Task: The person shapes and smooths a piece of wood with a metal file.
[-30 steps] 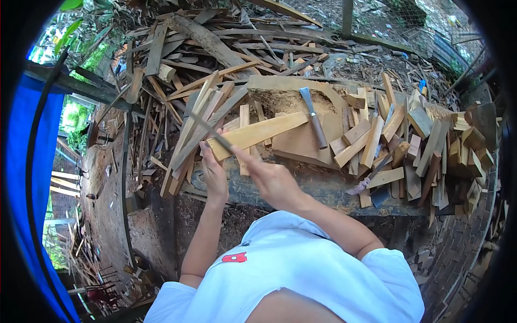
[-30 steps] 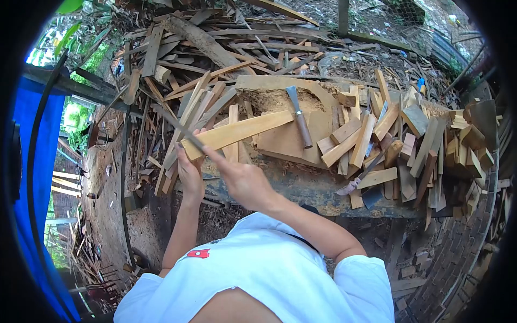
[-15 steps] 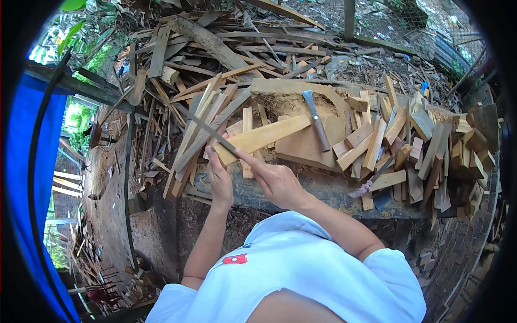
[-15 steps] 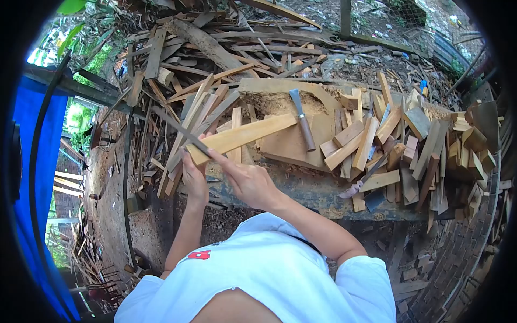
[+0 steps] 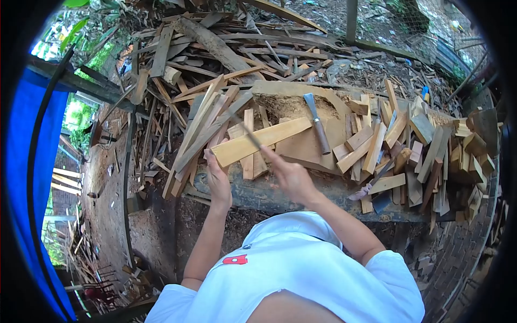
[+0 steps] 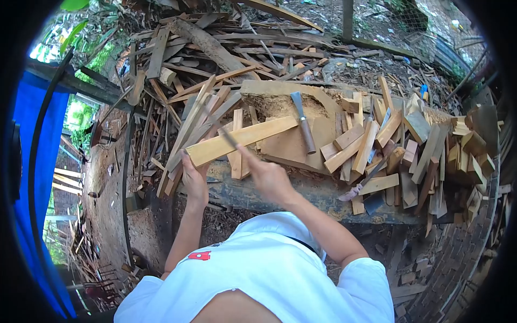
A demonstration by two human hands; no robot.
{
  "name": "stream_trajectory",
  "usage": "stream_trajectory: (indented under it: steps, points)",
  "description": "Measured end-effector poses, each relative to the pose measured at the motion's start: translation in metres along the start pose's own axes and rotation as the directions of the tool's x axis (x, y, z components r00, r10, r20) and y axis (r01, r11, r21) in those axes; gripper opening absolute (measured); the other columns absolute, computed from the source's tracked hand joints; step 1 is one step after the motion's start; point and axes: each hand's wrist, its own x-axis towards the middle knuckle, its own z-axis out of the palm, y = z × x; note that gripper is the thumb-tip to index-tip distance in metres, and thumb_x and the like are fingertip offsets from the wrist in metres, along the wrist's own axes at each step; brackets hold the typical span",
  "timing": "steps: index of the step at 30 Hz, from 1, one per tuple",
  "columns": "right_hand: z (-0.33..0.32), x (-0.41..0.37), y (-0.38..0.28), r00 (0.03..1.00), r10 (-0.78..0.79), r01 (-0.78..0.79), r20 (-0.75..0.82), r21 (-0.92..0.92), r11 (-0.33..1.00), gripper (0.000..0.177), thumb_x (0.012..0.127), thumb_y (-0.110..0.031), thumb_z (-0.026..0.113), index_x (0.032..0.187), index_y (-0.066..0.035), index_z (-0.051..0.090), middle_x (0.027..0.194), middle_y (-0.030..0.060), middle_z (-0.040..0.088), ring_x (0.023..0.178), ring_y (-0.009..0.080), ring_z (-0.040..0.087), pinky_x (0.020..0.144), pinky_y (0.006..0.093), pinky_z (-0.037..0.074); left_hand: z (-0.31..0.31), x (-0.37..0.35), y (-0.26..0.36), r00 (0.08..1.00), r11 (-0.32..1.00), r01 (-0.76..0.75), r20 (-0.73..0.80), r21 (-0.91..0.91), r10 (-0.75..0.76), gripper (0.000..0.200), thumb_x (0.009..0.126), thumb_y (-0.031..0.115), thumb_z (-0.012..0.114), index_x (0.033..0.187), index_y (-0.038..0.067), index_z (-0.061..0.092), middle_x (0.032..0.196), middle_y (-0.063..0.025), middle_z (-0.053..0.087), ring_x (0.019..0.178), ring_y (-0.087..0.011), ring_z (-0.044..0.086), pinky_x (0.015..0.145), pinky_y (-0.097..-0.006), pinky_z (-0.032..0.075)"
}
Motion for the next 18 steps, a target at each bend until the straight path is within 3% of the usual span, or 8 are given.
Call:
stream_trajectory:
  steps: [4,5,8,10,12,15,16,18]
  points:
    - [-0.005,0.002,-0.003,0.996,0.09,-0.091,0.029,0.04,0.995,0.059,0.095,-0.007,0.048,0.15,-0.024,0.035,0.067,0.0208,0.058,0.058,0.0336,0.064,0.058,0.0457,0.048,0.0,0.0,0.006,0.995,0.992,0.095,0.005,-0.086,-0.095,0.066,0.105,0.051,0.02,0.141,-0.001,0.041,0.136,-0.0149,0.051,0.125,-0.0227,0.051,0.104,-0.0374,0.045]
    - [0.007,0.002,-0.005,0.994,-0.092,0.094,-0.061,0.041,0.995,0.059,0.095,-0.006,0.047,0.149,-0.024,0.035,0.071,0.0215,0.059,0.06,0.0361,0.064,0.06,0.0462,0.049,0.001,0.001,0.005,0.995,0.991,0.1,0.015,-0.083,-0.099,0.066,0.105,0.051,0.02,0.141,-0.001,0.041,0.136,-0.0149,0.051,0.125,-0.0227,0.051,0.104,-0.0374,0.045]
    - [0.007,0.003,-0.02,0.976,-0.206,0.209,-0.066,0.032,0.977,0.062,0.092,-0.009,0.048,0.15,-0.027,0.032,0.074,0.0215,0.064,0.066,0.039,0.066,0.061,0.0507,0.052,0.0,0.001,0.005,0.992,0.991,0.08,0.105,-0.111,-0.069,0.068,0.104,0.053,0.021,0.142,0.0,0.04,0.136,-0.016,0.05,0.119,-0.0229,0.056,0.098,-0.0382,0.052]
    - [0.01,0.004,0.01,0.978,-0.198,0.198,-0.064,0.002,0.98,0.062,0.093,-0.01,0.048,0.15,-0.027,0.032,0.075,0.0231,0.064,0.066,0.0406,0.065,0.061,0.05,0.051,0.003,0.001,0.007,0.993,0.978,0.095,0.088,-0.186,-0.08,0.067,0.104,0.053,0.023,0.141,0.0,0.04,0.134,-0.0161,0.051,0.115,-0.0231,0.059,0.098,-0.0367,0.053]
    - [0.007,0.002,0.044,0.99,0.029,-0.038,-0.135,-0.067,0.997,0.059,0.095,-0.012,0.047,0.15,-0.027,0.032,0.074,0.0244,0.063,0.068,0.0426,0.063,0.062,0.0507,0.049,0.002,-0.001,0.008,0.994,0.981,0.099,0.069,-0.168,-0.088,0.071,0.102,0.056,0.023,0.14,0.0,0.041,0.133,-0.0162,0.053,0.117,-0.0247,0.058,0.1,-0.0401,0.052]
    - [-0.005,-0.004,0.059,0.989,0.118,-0.129,-0.091,-0.123,0.984,0.055,0.098,-0.016,0.045,0.15,-0.028,0.032,0.073,0.0253,0.063,0.07,0.0445,0.063,0.064,0.0531,0.048,0.003,-0.007,0.011,0.99,0.953,0.138,0.075,-0.269,-0.122,0.069,0.101,0.056,0.031,0.138,-0.002,0.043,0.129,-0.0164,0.054,0.116,-0.0256,0.059,0.097,-0.0423,0.054]
    - [-0.004,-0.002,0.064,0.988,0.121,-0.132,-0.094,-0.124,0.983,0.055,0.098,-0.016,0.045,0.15,-0.028,0.032,0.073,0.0253,0.063,0.07,0.0445,0.063,0.064,0.0531,0.048,0.005,-0.006,0.012,0.987,0.909,0.158,0.1,-0.386,-0.129,0.064,0.101,0.052,0.039,0.135,-0.002,0.044,0.128,-0.0164,0.053,0.114,-0.025,0.06,0.091,-0.0413,0.058]
    - [-0.004,0.004,0.068,0.992,0.028,-0.039,-0.126,-0.079,0.996,0.051,0.099,-0.018,0.044,0.149,-0.027,0.034,0.072,0.0264,0.063,0.069,0.0465,0.062,0.065,0.0557,0.047,0.005,0.002,0.01,0.988,0.946,0.151,0.031,-0.287,-0.148,0.058,0.099,0.046,0.046,0.131,-0.002,0.048,0.123,-0.017,0.057,0.108,-0.0257,0.063,0.086,-0.042,0.06]
